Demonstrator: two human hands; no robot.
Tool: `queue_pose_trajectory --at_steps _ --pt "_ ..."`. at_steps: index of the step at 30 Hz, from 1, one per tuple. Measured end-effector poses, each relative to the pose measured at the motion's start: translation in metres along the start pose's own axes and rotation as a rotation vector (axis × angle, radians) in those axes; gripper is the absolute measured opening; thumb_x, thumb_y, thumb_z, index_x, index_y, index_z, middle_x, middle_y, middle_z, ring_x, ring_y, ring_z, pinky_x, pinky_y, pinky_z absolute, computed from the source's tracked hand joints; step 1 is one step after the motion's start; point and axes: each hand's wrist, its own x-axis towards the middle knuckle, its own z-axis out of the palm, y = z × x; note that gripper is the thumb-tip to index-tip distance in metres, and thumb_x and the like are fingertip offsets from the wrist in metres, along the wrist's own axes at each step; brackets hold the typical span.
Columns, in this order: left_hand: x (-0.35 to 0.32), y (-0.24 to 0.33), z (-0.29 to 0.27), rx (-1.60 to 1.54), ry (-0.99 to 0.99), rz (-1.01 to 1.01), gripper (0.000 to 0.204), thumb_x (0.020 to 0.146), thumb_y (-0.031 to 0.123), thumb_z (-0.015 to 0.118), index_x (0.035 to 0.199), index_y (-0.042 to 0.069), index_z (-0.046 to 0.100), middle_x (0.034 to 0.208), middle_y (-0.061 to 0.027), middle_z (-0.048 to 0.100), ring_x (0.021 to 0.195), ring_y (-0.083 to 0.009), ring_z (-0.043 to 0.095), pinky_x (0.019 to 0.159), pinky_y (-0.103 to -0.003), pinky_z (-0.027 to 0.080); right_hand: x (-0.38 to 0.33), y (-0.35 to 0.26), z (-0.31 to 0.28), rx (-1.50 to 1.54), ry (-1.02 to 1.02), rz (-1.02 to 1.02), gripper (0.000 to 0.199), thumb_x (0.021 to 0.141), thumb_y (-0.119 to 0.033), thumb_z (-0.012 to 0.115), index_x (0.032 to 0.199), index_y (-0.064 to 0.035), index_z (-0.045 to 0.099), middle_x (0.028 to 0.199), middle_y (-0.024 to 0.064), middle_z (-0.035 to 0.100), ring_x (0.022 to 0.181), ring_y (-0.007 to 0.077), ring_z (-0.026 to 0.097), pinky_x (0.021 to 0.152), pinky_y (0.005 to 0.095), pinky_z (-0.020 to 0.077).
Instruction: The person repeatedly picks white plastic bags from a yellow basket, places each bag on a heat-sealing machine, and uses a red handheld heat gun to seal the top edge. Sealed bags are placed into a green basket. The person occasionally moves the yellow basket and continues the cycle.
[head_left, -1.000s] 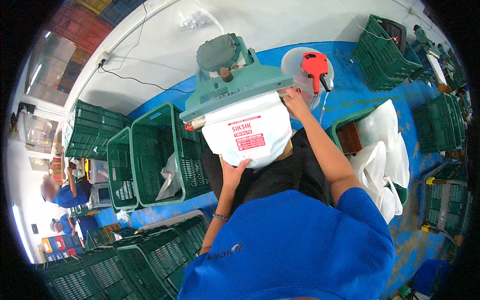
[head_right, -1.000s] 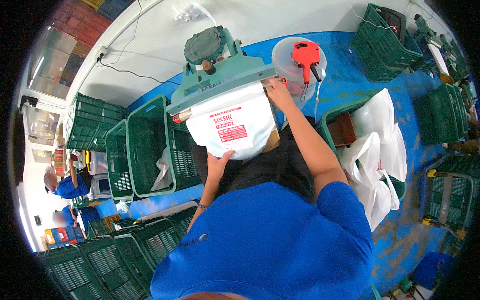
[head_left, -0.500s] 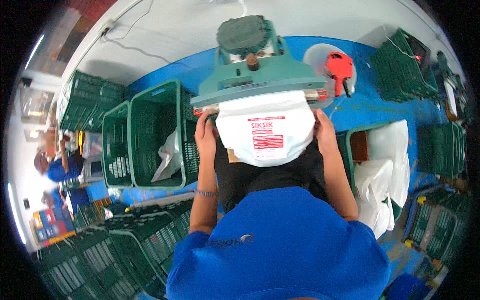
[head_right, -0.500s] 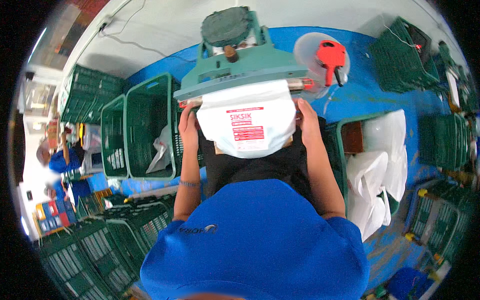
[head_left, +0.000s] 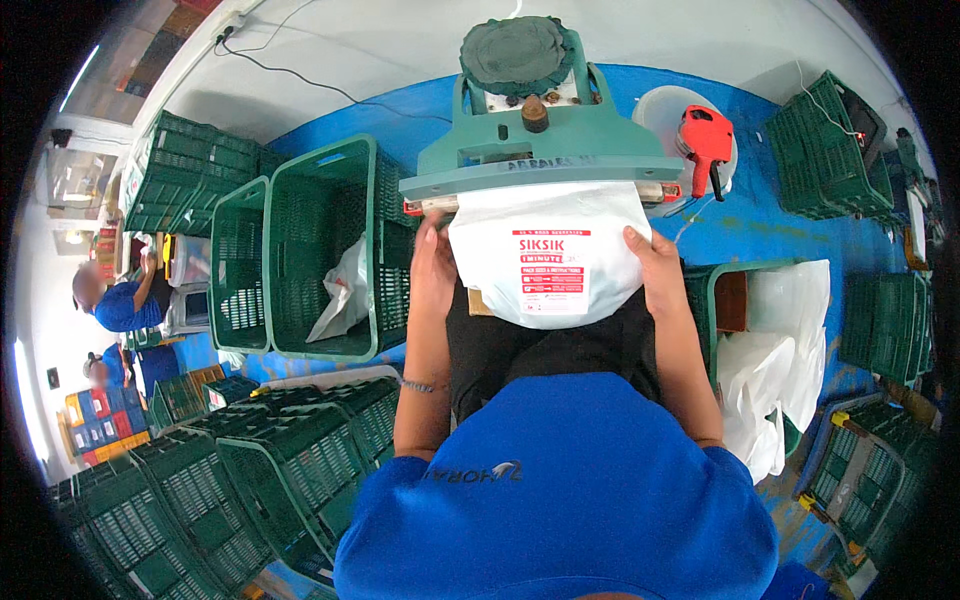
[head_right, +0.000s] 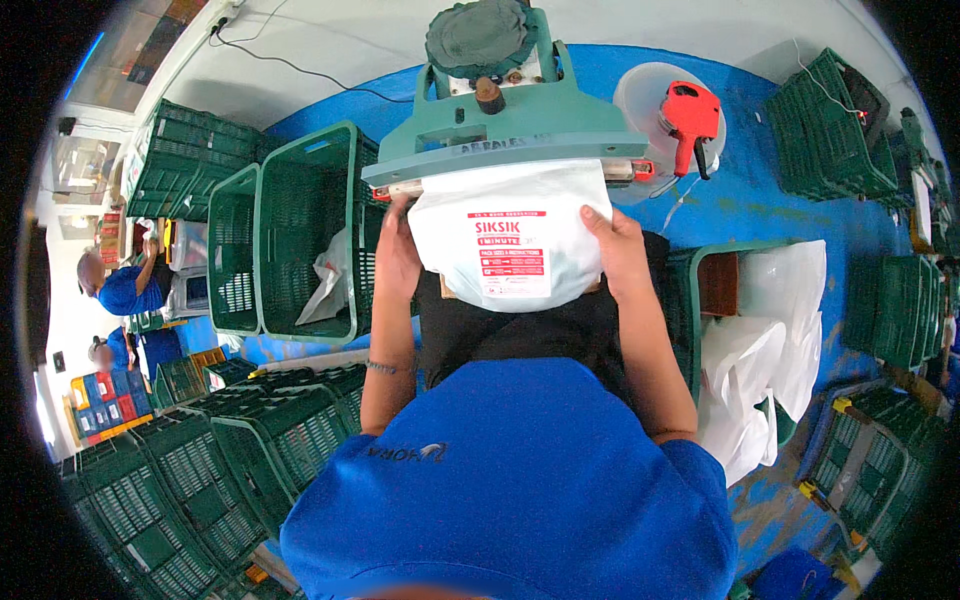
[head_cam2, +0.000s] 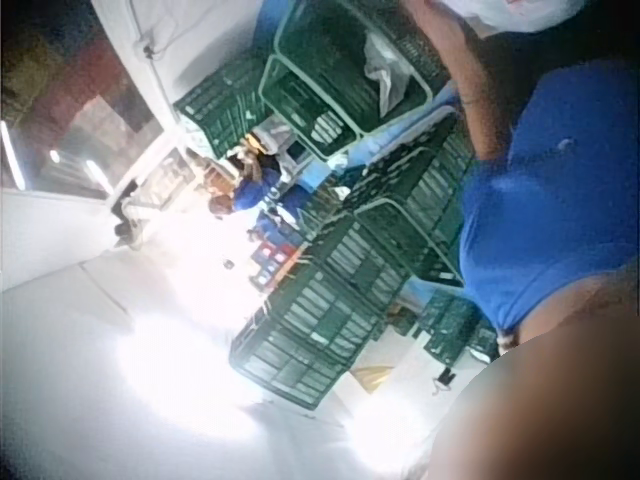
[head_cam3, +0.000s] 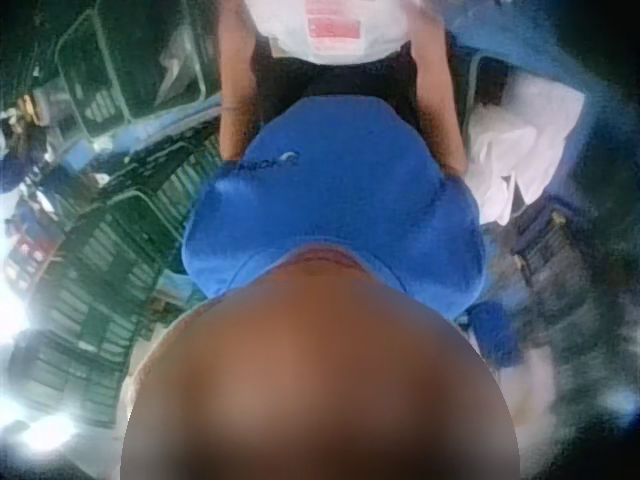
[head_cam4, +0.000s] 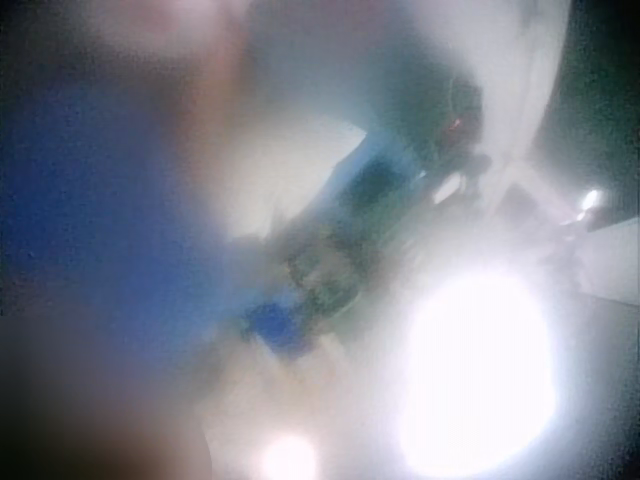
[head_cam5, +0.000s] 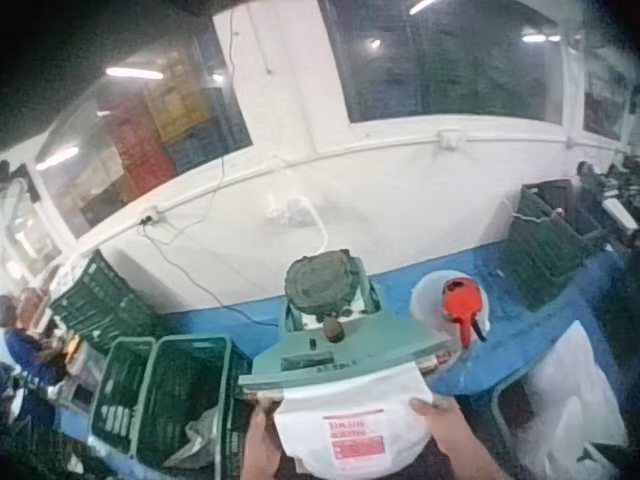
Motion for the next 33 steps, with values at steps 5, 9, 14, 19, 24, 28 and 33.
queue_pose_trajectory --at_steps 5,9,14,19,24,28,33 --pt "-0.047 0.001 -0.005 0.678 0.050 -0.007 0.028 0.093 0.022 0.057 0.098 -0.005 0.065 0.092 -0.0038 0.065 0.083 -0.0114 0.058 0.073 -0.028 0.047 -0.027 -0.015 0.006 -0.339 -0.216 -0.328 0.024 0.089 -0.019 0.064 0.100 0.0027 0.067 0.100 0.0052 0.067 0.087 0.0127 0.058 0.080 0.0288 0.0455" --pt "-0.084 0.009 0.007 0.965 0.177 0.215 0.024 0.087 0.014 0.064 0.097 -0.007 0.062 0.089 -0.0067 0.065 0.081 -0.0135 0.057 0.073 -0.030 0.046 -0.046 -0.023 0.007 -0.051 -0.141 -0.197 0.025 0.091 -0.018 0.060 0.104 0.0019 0.066 0.095 0.0021 0.066 0.092 0.0108 0.057 0.083 0.0308 0.0461" --pt "-0.088 0.076 0.027 1.272 0.703 0.409 0.040 0.090 0.032 0.063 0.089 -0.008 0.059 0.078 -0.0149 0.060 0.068 -0.0227 0.053 0.065 -0.038 0.048 -0.046 -0.017 -0.056 0.007 -0.087 -0.458 0.032 0.091 -0.022 0.060 0.114 -0.0011 0.060 0.111 0.0075 0.061 0.099 0.0144 0.056 0.088 0.0315 0.0446" --pt "-0.086 0.195 0.032 1.851 0.688 0.704 0.051 0.096 0.042 0.048 0.112 -0.004 0.064 0.099 -0.0281 0.064 0.081 -0.0370 0.062 0.071 -0.045 0.048 -0.064 -0.003 -0.223 -1.080 1.226 -0.498 0.044 0.077 -0.017 0.069 0.116 -0.0027 0.057 0.112 0.0165 0.060 0.107 0.0338 0.054 0.097 0.0430 0.0383" --pt "-0.083 0.232 -0.002 1.815 0.675 0.776 0.055 0.094 0.045 0.048 0.108 -0.007 0.063 0.098 -0.0290 0.063 0.082 -0.0406 0.060 0.073 -0.047 0.047 -0.046 -0.011 -0.384 -1.428 1.568 -0.068 0.039 0.078 -0.023 0.065 0.108 0.0025 0.057 0.108 0.0232 0.058 0.104 0.0404 0.054 0.088 0.0447 0.0453" --pt "-0.045 0.277 -0.139 1.795 0.857 0.800 0.057 0.094 0.047 0.047 0.104 -0.007 0.064 0.094 -0.0293 0.064 0.082 -0.0389 0.062 0.072 -0.048 0.047 -0.030 -0.017 -0.434 -1.066 1.427 0.407 0.033 0.084 -0.030 0.061 0.102 -0.0023 0.065 0.109 0.0176 0.064 0.103 0.0367 0.061 0.085 0.0439 0.0502" --pt "-0.022 0.308 -0.311 1.142 1.060 -0.081 0.055 0.091 0.040 0.056 0.133 0.006 0.046 0.099 -0.0146 0.066 0.083 -0.0193 0.062 0.057 -0.032 0.047 -0.015 -0.003 -0.433 -1.073 1.387 0.244 0.028 0.086 -0.032 0.060 0.104 -0.0117 0.067 0.105 0.0153 0.067 0.099 0.0343 0.063 0.082 0.0442 0.0497"
